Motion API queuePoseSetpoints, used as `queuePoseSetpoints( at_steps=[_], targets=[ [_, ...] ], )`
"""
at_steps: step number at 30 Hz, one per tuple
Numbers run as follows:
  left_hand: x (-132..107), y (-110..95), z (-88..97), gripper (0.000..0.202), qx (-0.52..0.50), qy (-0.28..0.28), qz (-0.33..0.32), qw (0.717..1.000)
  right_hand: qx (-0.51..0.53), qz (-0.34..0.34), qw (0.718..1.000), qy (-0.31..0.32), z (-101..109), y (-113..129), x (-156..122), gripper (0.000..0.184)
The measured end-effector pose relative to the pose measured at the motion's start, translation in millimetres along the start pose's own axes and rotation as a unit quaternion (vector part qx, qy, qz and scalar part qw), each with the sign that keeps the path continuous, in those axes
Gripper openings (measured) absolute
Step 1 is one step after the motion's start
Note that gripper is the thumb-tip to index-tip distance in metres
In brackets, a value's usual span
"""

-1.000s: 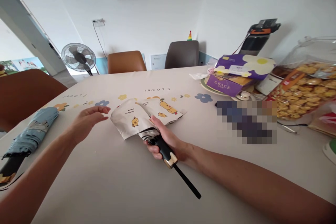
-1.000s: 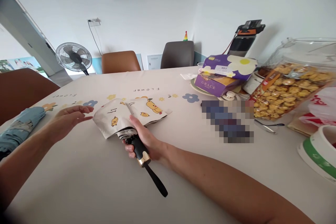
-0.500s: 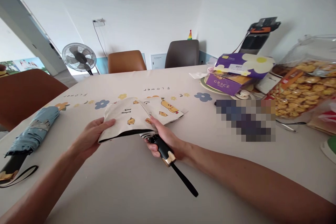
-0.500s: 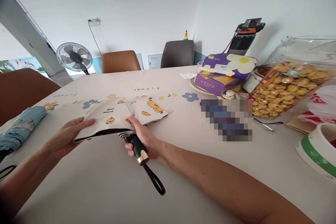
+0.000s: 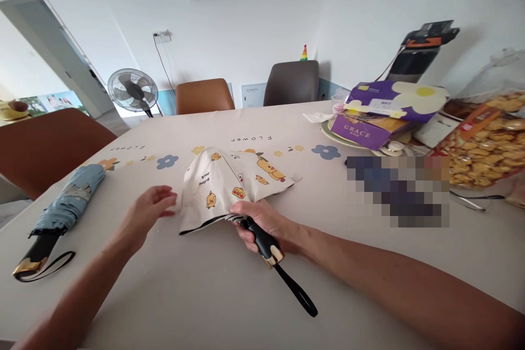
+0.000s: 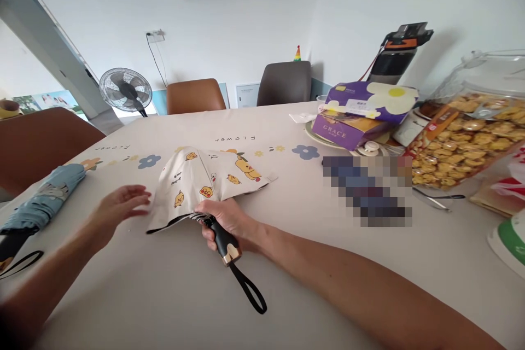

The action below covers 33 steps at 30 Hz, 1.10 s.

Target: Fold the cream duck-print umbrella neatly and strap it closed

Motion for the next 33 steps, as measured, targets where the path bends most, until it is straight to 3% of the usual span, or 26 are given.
queuePoseSetpoints(
  at_steps=[2,3,5,9,12,17,21,25,30,33],
  targets=[
    [-3,-14,6.4,0.032,0.008,-0.097,-0.084,0.992,-0.010,0.013,1.000,-0.001,-1,-1,1,0.021],
    [-6,-22,2.1,0.029,0.004,-0.110,-0.114,0.987,-0.017,0.019,1.000,-0.005,-1,-2,2,0.021],
    [-13,-36,-17.9,0.024,-0.009,-0.089,-0.160,0.983,-0.042,0.022,0.999,-0.021,-1,-4,3,0.019],
    [-15,-52,-70.7,0.041,0.046,-0.008,-0.131,0.990,-0.093,0.022,0.993,-0.062,0,-9,3,0.014],
    [-3,-61,-92.5,0.046,0.002,0.019,-0.135,0.991,-0.109,0.028,0.991,-0.066,-1,-10,2,0.011],
    [26,-65,-102.5,0.052,-0.147,0.055,-0.070,0.985,-0.114,0.013,0.992,-0.052,-1,-12,-2,0.015],
    [33,-60,-118.8,0.062,-0.252,0.171,-0.042,0.951,-0.108,0.016,0.993,-0.035,-3,-9,-5,0.018],
    [28,-60,-131.0,0.073,-0.290,0.259,-0.076,0.918,-0.092,0.047,0.995,0.012,-11,-2,-5,0.016],
    [22,-61,-125.8,0.076,-0.291,0.248,-0.100,0.919,-0.041,0.044,0.994,0.087,-22,-3,-2,0.017],
    [21,-60,-121.8,0.073,-0.301,0.240,-0.107,0.917,-0.019,0.027,0.996,0.087,-24,-7,-2,0.018]
  ],
)
Point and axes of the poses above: each hand's wrist, its own x-axis towards the middle knuckle, its own z-axis out of the back of the hand, y = z × x, the point moved 6 cm from there along x, towards the middle knuckle, and after that the axes turned 9 degrees about y, right-handed, at the moved point
